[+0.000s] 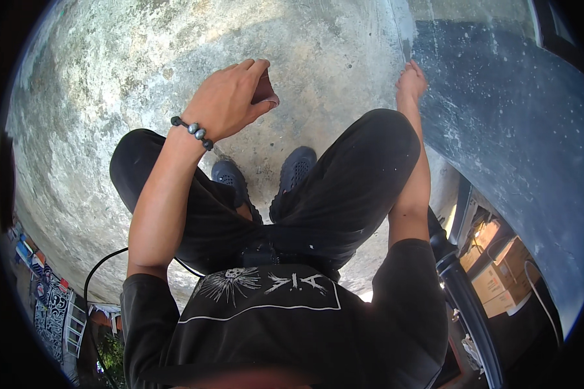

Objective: The person scrapes paint or debris from the bottom edge of an exterior wall using a putty knife scraper.

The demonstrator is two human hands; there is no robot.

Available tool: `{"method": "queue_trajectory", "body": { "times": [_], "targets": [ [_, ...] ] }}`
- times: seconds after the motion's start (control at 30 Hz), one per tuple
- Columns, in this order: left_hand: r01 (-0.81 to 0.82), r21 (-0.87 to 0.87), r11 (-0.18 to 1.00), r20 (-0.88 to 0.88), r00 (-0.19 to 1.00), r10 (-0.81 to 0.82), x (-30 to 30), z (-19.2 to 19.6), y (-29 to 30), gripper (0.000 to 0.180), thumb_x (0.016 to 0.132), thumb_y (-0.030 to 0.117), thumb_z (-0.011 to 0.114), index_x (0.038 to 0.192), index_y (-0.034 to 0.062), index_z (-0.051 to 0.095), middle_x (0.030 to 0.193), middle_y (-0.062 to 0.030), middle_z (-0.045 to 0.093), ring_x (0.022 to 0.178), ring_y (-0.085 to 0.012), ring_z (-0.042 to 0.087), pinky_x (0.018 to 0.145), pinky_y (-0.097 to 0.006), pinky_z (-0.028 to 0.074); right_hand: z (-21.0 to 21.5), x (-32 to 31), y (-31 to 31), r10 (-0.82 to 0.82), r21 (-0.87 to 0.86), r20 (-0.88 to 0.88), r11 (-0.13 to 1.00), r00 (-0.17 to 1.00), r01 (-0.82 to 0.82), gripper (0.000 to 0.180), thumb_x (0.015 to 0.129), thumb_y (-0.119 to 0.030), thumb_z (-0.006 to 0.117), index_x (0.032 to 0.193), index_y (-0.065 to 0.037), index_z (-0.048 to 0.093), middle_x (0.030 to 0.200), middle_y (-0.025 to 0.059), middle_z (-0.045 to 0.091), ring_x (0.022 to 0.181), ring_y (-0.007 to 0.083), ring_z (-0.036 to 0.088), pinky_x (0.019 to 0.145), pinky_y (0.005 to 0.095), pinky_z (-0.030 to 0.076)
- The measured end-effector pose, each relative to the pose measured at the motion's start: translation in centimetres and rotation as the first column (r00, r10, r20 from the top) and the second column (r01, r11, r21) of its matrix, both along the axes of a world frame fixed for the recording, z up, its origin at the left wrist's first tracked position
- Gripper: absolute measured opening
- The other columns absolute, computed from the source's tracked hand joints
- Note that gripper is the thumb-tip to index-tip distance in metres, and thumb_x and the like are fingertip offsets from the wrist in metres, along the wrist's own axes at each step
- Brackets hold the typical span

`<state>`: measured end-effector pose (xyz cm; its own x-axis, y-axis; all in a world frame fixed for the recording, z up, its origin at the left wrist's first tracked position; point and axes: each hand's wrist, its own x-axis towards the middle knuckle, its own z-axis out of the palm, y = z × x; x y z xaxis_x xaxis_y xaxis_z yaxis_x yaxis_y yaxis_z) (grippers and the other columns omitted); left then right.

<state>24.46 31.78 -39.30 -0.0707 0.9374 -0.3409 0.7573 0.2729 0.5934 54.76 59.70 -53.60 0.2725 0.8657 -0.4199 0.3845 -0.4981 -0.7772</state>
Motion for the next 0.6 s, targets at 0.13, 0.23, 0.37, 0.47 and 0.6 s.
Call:
{"method": "queue_trajectory", "body": {
  "times": [0.13,0.23,0.37,0.47,0.6],
  "targets": [
    [0.0,0.001,1.0,-0.018,1.0,0.0,0.0,-0.4,-0.1,0.045,0.084,0.029,0.069,0.115,0.0002,0.052,0.097,-0.0161,0.062,0.094,-0.0349,0.061,0.082,-0.043,0.049,0.1,-0.3,-0.4,0.001,0.005,0.055,1.0,0.998,-0.002,0.033,0.092,-0.009,0.056,0.124,-0.008,0.06,0.069,0.0025,0.055,0.046,0.0072,0.039,0.041,0.0241,0.032],
    [-0.017,0.04,0.999,0.007,1.0,0.016,-0.2,-0.2,-0.2,0.046,0.084,0.029,0.069,0.115,0.0005,0.052,0.097,-0.0164,0.062,0.094,-0.0354,0.061,0.082,-0.043,0.049,0.0,0.1,-0.5,0.026,0.042,0.103,0.999,0.994,-0.03,0.032,0.091,-0.01,0.058,0.123,-0.008,0.062,0.069,0.0023,0.055,0.046,0.0074,0.041,0.041,0.0241,0.034],
    [-0.003,0.014,1.0,-0.02,1.0,0.003,0.3,-0.1,0.2,0.045,0.083,0.029,0.069,0.114,0.0011,0.051,0.097,-0.0166,0.062,0.094,-0.0361,0.061,0.082,-0.044,0.049,-0.1,0.8,-0.5,0.01,0.044,0.12,0.999,0.993,-0.015,0.029,0.088,-0.013,0.06,0.115,-0.008,0.069,0.077,0.0034,0.062,0.059,0.0117,0.055,0.043,0.0278,0.041],
    [0.001,0.007,1.0,-0.001,1.0,-0.001,0.0,0.2,0.2,0.044,0.083,0.029,0.069,0.113,0.0013,0.052,0.098,-0.0165,0.062,0.095,-0.0362,0.061,0.082,-0.043,0.049,0.2,0.8,-0.6,0.025,0.093,0.172,0.995,0.985,-0.041,0.028,0.088,-0.013,0.061,0.114,-0.008,0.069,0.076,0.0036,0.062,0.059,0.0115,0.054,0.043,0.0276,0.041],
    [0.016,0.02,1.0,-0.006,1.0,-0.016,0.5,0.1,0.4,0.044,0.084,0.029,0.068,0.113,0.0014,0.052,0.1,-0.0164,0.062,0.096,-0.036,0.061,0.083,-0.043,0.049,-0.1,1.0,-0.4,0.045,0.064,0.123,0.997,0.991,-0.053,0.028,0.087,-0.013,0.061,0.114,-0.008,0.069,0.074,0.0037,0.062,0.058,0.0118,0.054,0.043,0.0282,0.041]
  ]
}}
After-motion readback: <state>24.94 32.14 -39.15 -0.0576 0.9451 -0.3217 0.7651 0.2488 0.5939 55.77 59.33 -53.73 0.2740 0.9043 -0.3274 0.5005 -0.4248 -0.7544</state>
